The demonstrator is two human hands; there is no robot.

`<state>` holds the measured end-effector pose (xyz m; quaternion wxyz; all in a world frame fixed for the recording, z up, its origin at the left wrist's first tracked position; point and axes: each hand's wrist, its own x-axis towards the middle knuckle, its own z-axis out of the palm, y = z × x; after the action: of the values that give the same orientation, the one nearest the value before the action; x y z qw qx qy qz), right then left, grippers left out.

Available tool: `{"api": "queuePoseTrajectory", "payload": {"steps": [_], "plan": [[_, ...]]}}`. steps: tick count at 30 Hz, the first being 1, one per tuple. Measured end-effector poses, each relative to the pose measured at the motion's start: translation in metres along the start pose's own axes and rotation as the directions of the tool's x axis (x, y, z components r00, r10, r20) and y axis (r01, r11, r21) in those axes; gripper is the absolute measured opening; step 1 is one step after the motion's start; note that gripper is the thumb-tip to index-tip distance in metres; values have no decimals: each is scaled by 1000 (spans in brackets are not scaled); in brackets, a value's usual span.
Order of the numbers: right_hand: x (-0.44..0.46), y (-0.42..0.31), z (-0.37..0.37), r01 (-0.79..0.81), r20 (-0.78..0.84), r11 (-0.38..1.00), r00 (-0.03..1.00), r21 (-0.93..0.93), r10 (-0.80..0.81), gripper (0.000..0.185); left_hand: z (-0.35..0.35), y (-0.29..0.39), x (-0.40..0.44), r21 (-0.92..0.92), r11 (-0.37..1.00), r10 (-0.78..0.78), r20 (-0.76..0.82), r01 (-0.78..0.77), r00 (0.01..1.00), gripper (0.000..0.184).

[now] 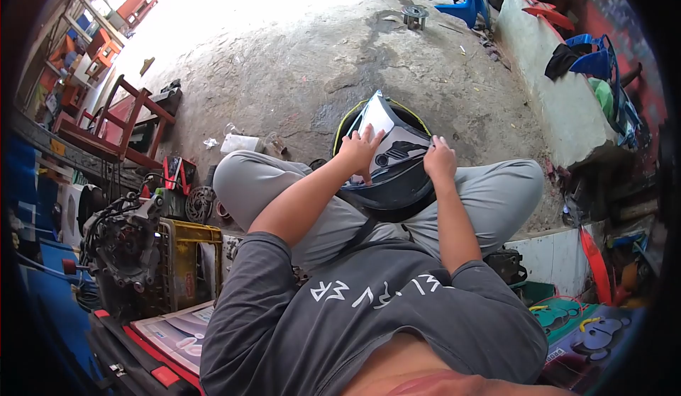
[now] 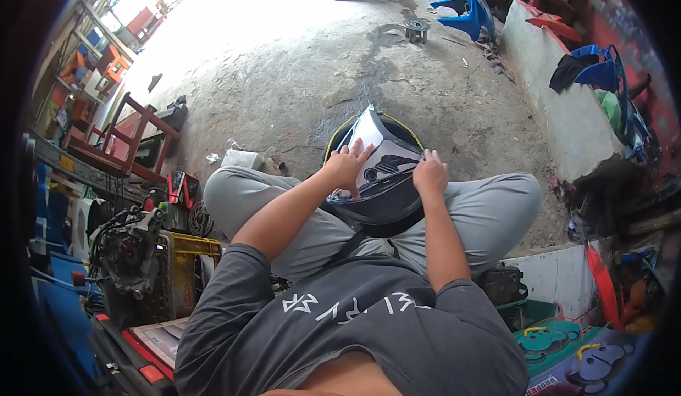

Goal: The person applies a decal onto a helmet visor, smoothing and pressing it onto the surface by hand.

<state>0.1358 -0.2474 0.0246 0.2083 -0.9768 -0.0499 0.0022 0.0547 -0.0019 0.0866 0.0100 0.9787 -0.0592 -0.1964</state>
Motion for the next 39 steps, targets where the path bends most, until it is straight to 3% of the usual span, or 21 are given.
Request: {"api": "queuePoseTrajectory", "payload": {"steps": [3,8,11,15,17,19,22,25,26,33,34,37,39], "plan": [[23,12,7,-100,13,994,995,-54,101,48,-3,-1,-3,-6,1000,-1,-3,1,1000,160],[-8,-7,1,6,-53,1000,999,-23,-7,49,-5,0,0,3,1000,-6,20,6,1000,160],[13,6,-3,-131,16,991,991,-38,132,47,-4,0,-1,8,1000,-3,22,2,1000,160],[9,2,3,-2,-43,996,999,-88,-1,40,-2,0,1,13,1000,-6,21,6,1000,162],[-1,-3,16,135,-187,988,971,-71,-146,36,-5,-2,6,28,1000,-10,17,10,1000,162],[7,3,17,138,-197,990,970,-27,-140,35,-2,-1,2,23,1000,-1,20,1,1000,162],[17,-1,3,-29,-20,998,999,-55,28,35,-3,0,0,12,1000,-8,22,8,1000,161],[2,-4,24,135,-230,983,960,-122,-160,37,-3,1,1,10,1000,-3,18,3,1000,162],[-4,-5,27,189,-234,971,947,-145,-219,39,-1,0,1,12,1000,-2,9,2,1000,162],[15,2,13,-51,-91,999,995,-1,51,41,-3,-1,0,-5,1000,-3,13,3,1000,162],[9,1,19,31,-172,999,985,-17,-33,41,-3,-1,0,-3,1000,-3,16,3,1000,162],[-7,-9,22,130,-219,988,965,-82,-145,41,-4,1,0,-4,1000,-4,21,4,1000,162],[5,0,21,60,-155,998,986,-34,-65,42,-4,0,-1,-2,1000,-9,22,9,1000,162]]}}
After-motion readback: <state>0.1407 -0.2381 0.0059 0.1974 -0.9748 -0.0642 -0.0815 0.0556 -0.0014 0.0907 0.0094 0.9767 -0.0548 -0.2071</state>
